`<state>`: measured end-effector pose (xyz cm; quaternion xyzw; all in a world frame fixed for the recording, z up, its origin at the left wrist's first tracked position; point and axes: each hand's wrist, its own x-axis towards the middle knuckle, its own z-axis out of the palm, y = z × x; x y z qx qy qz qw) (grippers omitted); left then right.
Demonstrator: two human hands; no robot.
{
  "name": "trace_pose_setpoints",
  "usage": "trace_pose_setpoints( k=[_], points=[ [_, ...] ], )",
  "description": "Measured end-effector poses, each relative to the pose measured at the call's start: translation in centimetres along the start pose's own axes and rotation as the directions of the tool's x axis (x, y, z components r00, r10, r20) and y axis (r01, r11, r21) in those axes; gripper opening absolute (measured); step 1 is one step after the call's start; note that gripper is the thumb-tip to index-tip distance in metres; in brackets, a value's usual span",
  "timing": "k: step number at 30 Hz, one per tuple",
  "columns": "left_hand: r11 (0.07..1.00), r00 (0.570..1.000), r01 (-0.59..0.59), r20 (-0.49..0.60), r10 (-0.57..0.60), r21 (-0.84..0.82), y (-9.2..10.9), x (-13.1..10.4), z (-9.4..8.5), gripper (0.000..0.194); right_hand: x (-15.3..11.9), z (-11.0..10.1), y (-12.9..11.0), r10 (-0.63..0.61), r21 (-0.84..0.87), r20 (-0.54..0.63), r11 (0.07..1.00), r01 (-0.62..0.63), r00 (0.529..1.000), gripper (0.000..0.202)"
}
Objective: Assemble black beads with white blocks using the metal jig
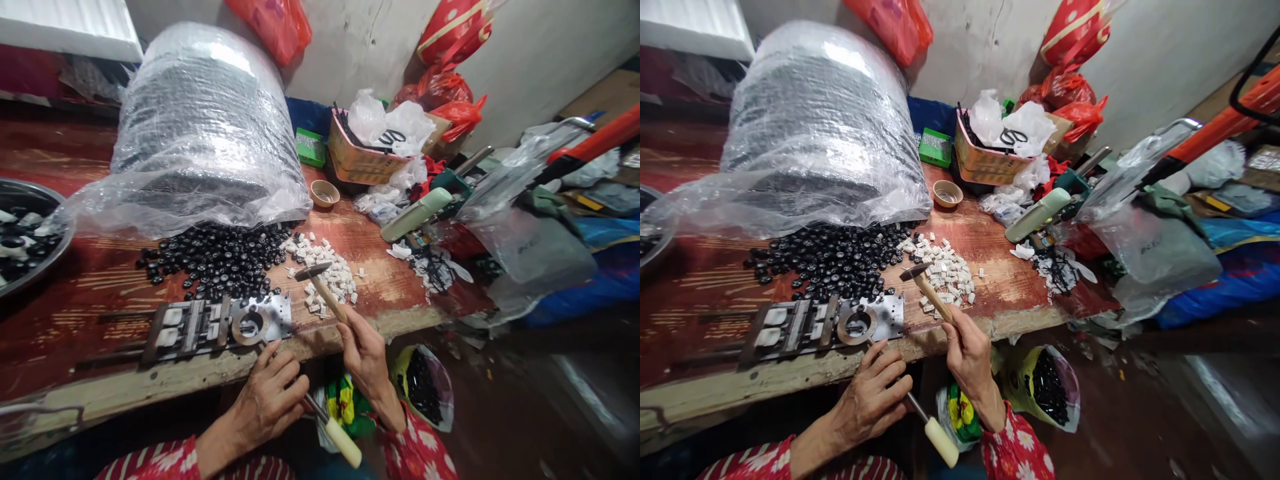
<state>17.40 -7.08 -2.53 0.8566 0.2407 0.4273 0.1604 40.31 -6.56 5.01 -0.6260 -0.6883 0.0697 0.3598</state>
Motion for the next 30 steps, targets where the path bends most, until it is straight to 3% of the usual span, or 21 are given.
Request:
trace_pose_setpoints(
  k=[2, 5, 7, 14, 19, 21, 23, 27, 30],
  points=[
    [1.000, 1.000, 0.000, 0.011, 0.000, 0.003, -0.1, -0.1, 0.0, 0.016, -0.4, 0.4, 0.5, -0.023, -0.035, 0.042, 0.999, 0.025, 0.999, 0.034],
    [1.000, 1.000, 0.001, 0.017, -0.001, 0.010, -0.1, 0.0, 0.1, 0.016, -0.9, 0.5, 1.0, -0.009, -0.172, 0.214, 0.984, 0.047, 0.977, 0.035],
    [1.000, 1.000, 0.002, 0.008, -0.002, 0.015, 0.0, 0.0, 0.1, 0.016, -0.9, 0.2, 0.9, 0.020, -0.196, 0.246, 0.980, 0.029, 0.969, 0.035],
    [1.000, 1.000, -0.002, 0.017, 0.001, 0.019, -0.1, -0.1, 0.0, 0.016, -0.3, 0.2, -0.1, 0.030, 0.012, -0.019, 0.999, -0.030, 0.999, 0.035],
    [0.999, 1.000, -0.001, 0.019, 0.000, 0.035, -0.1, 0.2, -0.1, 0.017, -0.6, 0.9, 0.7, 0.023, -0.192, 0.218, 0.981, 0.020, 0.976, 0.034],
    [0.999, 1.000, 0.001, 0.016, -0.002, 0.034, 0.0, 0.3, -0.1, 0.017, -0.4, 0.5, 0.6, 0.045, -0.215, 0.257, 0.977, 0.012, 0.965, 0.035],
    [1.000, 1.000, 0.003, 0.016, -0.003, 0.030, 0.0, 0.3, 0.0, 0.017, -0.1, 0.0, 0.2, 0.058, -0.163, 0.221, 0.986, -0.022, 0.973, 0.034],
    [1.000, 1.000, 0.004, 0.022, -0.005, 0.018, -0.1, 0.1, 0.0, 0.016, 0.0, -0.2, -0.4, 0.103, 0.014, 0.044, 0.995, -0.103, 0.994, 0.034],
    [1.000, 1.000, 0.003, 0.020, -0.004, 0.029, -0.1, 0.1, 0.1, 0.017, -0.6, 0.5, 0.0, 0.070, -0.024, 0.046, 0.997, -0.069, 0.997, 0.034]
  ],
)
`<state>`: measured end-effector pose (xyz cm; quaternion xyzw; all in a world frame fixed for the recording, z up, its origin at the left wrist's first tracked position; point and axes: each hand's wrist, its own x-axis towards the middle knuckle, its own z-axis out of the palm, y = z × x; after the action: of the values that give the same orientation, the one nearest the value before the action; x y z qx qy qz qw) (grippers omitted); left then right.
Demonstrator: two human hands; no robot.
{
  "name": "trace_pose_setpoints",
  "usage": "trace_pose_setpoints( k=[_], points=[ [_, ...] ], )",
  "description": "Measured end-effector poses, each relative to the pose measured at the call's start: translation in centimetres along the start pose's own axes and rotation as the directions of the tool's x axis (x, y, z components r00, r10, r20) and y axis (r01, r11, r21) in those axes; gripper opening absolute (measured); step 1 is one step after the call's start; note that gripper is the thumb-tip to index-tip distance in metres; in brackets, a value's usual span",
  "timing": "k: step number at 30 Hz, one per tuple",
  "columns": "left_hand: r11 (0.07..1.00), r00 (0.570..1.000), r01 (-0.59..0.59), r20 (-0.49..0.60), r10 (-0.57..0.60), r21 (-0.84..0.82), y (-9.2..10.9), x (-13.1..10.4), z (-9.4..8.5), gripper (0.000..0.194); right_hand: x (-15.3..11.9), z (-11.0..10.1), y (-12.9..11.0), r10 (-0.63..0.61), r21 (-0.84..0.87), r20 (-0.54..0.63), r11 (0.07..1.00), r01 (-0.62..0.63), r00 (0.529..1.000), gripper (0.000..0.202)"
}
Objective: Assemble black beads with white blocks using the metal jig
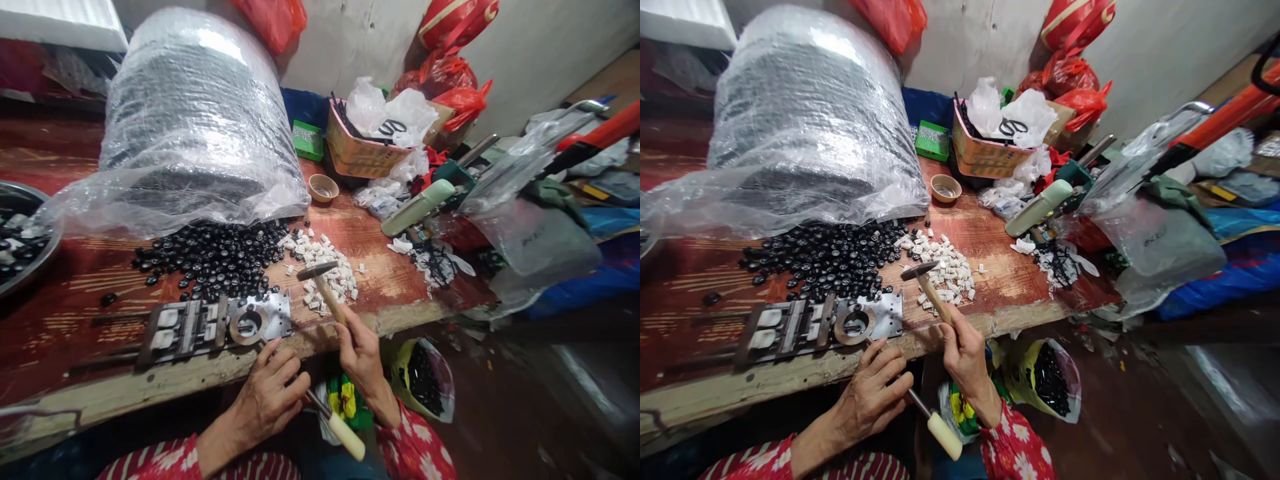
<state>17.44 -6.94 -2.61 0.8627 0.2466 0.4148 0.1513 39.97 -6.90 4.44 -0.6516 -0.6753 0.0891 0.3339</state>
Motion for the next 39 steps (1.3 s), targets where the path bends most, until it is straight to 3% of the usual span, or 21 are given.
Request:
trace_pose_setpoints(
  k=[3, 5, 13, 20, 27, 29, 32, 34, 36, 39],
  points=[
    [1.000, 1.000, 0.003, 0.011, -0.003, 0.015, 0.0, 0.1, 0.0, 0.019, -0.3, 0.6, 0.5, -0.010, -0.171, 0.157, 0.985, 0.037, 0.988, 0.033],
    [1.000, 1.000, 0.008, 0.006, -0.008, 0.018, 0.1, 0.1, 0.0, 0.019, -0.3, 0.5, 0.6, -0.004, -0.212, 0.202, 0.976, 0.048, 0.979, 0.034],
    [1.000, 1.000, -0.004, -0.002, 0.004, 0.012, -0.1, 0.2, 0.0, 0.017, 0.5, -0.3, -0.7, 0.118, 0.111, -0.033, 0.987, -0.114, 0.992, 0.032],
    [1.000, 1.000, 0.005, 0.003, -0.005, 0.003, 0.0, 0.2, -0.1, 0.015, 0.9, 0.6, -0.3, 0.185, 0.189, 0.051, 0.963, -0.191, 0.981, 0.028],
    [0.998, 0.996, -0.007, 0.084, 0.001, 0.066, -0.2, 1.4, 0.6, 0.034, 2.1, 2.8, 0.1, 0.249, 0.332, 0.133, 0.901, -0.280, 0.959, 0.027],
    [0.996, 0.995, -0.046, 0.095, 0.038, 0.081, 0.5, 1.8, -0.9, 0.038, 1.9, 3.0, 0.3, 0.268, 0.389, 0.176, 0.865, -0.317, 0.947, 0.032],
    [0.985, 0.994, -0.107, 0.018, 0.105, 0.134, 0.9, 1.1, -5.3, 0.034, 1.1, 2.7, 1.2, 0.320, 0.430, 0.230, 0.814, -0.391, 0.919, 0.041],
    [0.952, 0.988, 0.042, -0.151, 0.004, 0.302, 0.4, -0.6, -9.1, 0.029, 0.9, 2.5, 2.2, 0.321, 0.451, 0.263, 0.793, -0.410, 0.910, 0.045],
    [0.781, 0.911, 0.358, -0.373, -0.173, 0.512, -1.0, -3.2, -13.2, 0.030, 0.8, 2.6, 2.9, 0.308, 0.467, 0.295, 0.779, -0.417, 0.905, 0.046],
    [0.360, 0.794, 0.604, -0.503, -0.340, 0.711, -4.1, -7.5, -18.3, 0.024, 0.9, 2.9, 3.2, 0.302, 0.478, 0.323, 0.766, -0.430, 0.897, 0.045]
  ],
)
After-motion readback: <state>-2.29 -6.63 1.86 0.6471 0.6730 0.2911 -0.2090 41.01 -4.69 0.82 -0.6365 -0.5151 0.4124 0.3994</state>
